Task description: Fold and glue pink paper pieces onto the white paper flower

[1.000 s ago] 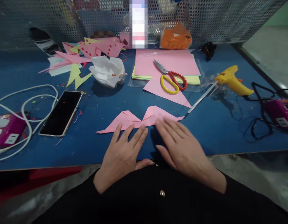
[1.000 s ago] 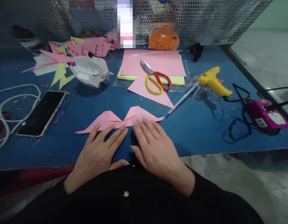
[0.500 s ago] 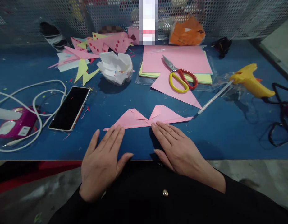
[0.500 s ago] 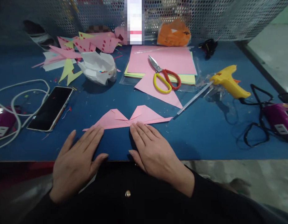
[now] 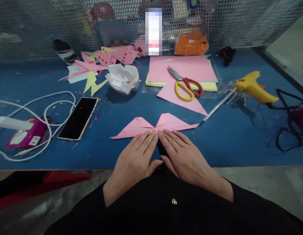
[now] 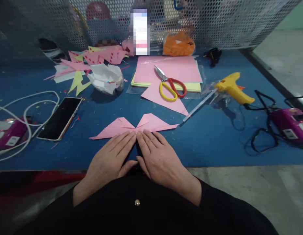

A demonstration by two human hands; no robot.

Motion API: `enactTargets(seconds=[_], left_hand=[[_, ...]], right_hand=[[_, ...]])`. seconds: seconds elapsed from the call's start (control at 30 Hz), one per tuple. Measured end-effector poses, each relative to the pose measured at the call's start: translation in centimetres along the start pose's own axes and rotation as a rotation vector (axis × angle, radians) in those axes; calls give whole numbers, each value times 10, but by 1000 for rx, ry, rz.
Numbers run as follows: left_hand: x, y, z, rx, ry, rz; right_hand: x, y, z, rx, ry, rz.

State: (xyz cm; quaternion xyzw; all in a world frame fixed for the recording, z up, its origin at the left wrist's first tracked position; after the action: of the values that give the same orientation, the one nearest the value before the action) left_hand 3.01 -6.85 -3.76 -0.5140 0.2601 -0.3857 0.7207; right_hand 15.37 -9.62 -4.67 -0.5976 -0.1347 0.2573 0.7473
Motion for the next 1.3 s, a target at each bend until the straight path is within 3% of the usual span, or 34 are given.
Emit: enactTargets(seconds=[0.1,0.37,0.83,0.9,1.1,1.3], left_hand=[[-1,9,2,-23,1,-4],[-2,7,-1,-30,-7,-21],[-1,8,3,-80,-13,-2],[-1,8,3,-75,-9,-4],[-1,11,2,-79,12,-10],[-1,10,2,-102,-8,-6]], right_hand=[[5,-2,-2,9,28,-7],[35,-14,-32,66,213,-186],[42,-23,-37,139,407,-282],[34,-26,-29,167,363,-275],[2,-8,0,85,9,-68],[17,-5,-11,51,141,-97]])
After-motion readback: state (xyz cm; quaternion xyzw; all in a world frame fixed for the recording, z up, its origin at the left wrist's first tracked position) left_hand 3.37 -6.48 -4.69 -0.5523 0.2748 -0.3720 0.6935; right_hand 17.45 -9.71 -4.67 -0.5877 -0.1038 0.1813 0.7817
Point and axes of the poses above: each hand's wrist, its own z-axis towards the middle knuckle, its own y-axis out of the palm, x = y × z, the point moved 6 cm from there along z, towards the middle knuckle, and after that the axes turned 3 degrees about -y, right-handed, at the moved point
